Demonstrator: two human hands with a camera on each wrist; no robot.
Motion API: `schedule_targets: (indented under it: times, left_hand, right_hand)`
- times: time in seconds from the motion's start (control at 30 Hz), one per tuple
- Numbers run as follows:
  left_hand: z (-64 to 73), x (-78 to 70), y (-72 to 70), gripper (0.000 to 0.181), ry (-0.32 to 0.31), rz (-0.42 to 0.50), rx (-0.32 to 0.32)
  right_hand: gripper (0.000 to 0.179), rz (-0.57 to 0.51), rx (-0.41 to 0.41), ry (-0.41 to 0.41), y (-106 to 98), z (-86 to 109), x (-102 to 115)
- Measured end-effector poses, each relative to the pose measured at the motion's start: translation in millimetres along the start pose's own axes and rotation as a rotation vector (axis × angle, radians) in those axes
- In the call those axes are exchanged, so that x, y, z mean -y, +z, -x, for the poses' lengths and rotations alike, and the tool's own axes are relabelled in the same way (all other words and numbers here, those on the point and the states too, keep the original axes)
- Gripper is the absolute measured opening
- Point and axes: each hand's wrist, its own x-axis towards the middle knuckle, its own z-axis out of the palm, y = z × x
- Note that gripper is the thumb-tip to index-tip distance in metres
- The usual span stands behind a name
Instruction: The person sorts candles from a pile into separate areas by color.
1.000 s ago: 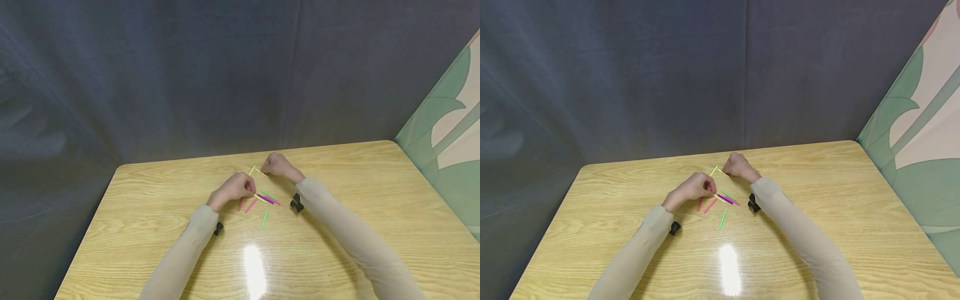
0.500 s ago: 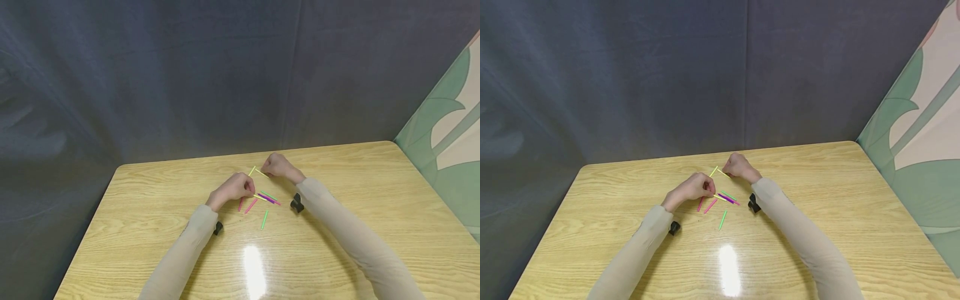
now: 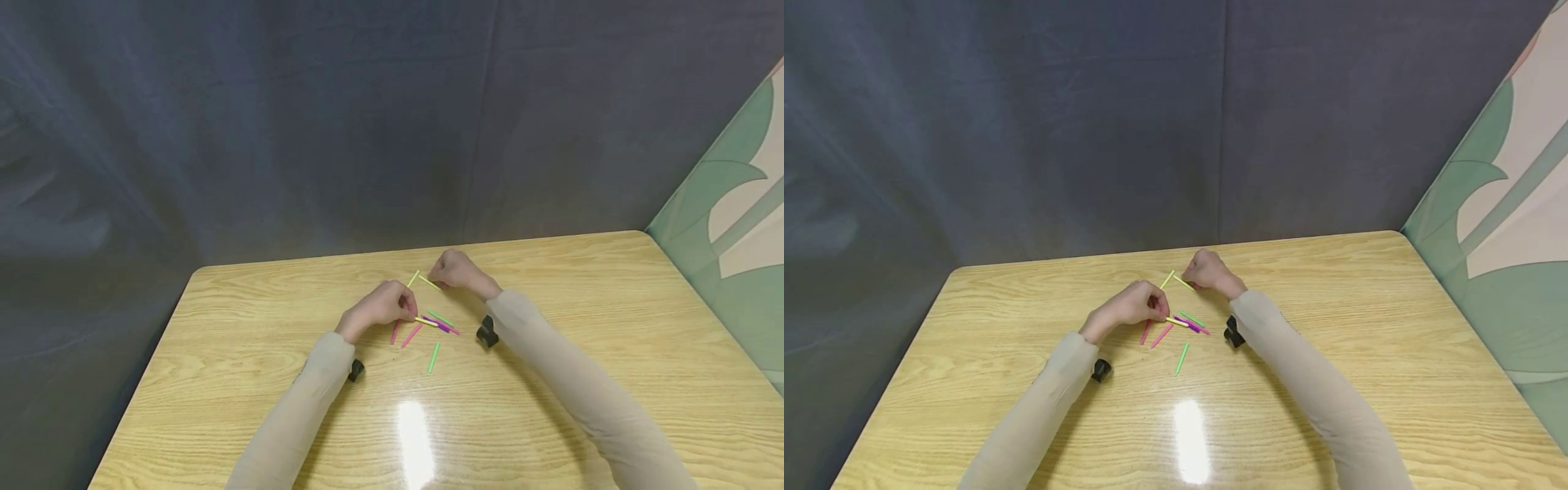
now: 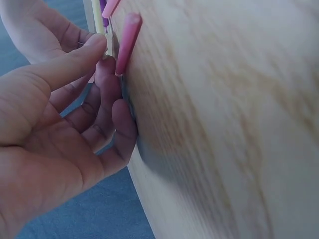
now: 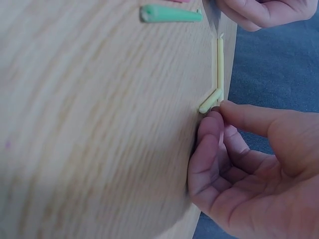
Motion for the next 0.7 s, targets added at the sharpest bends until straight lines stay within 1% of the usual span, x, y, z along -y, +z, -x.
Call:
schedule_targets:
  times: [0.4, 0.7]
  left_hand:
    - [-1.5, 2.3, 0.1, 0.007, 0.005, 0.016, -0.017]
    - [-1.7, 3.6, 0.2, 0.007, -0.014, 0.019, -0.044]
  right_hand:
    - [0.035, -0.018, 0.002, 0.014, -0.1, 0.8, -4.4]
    - [0.032, -0.006, -0.008, 0.005, -0.2, 0.6, -4.5]
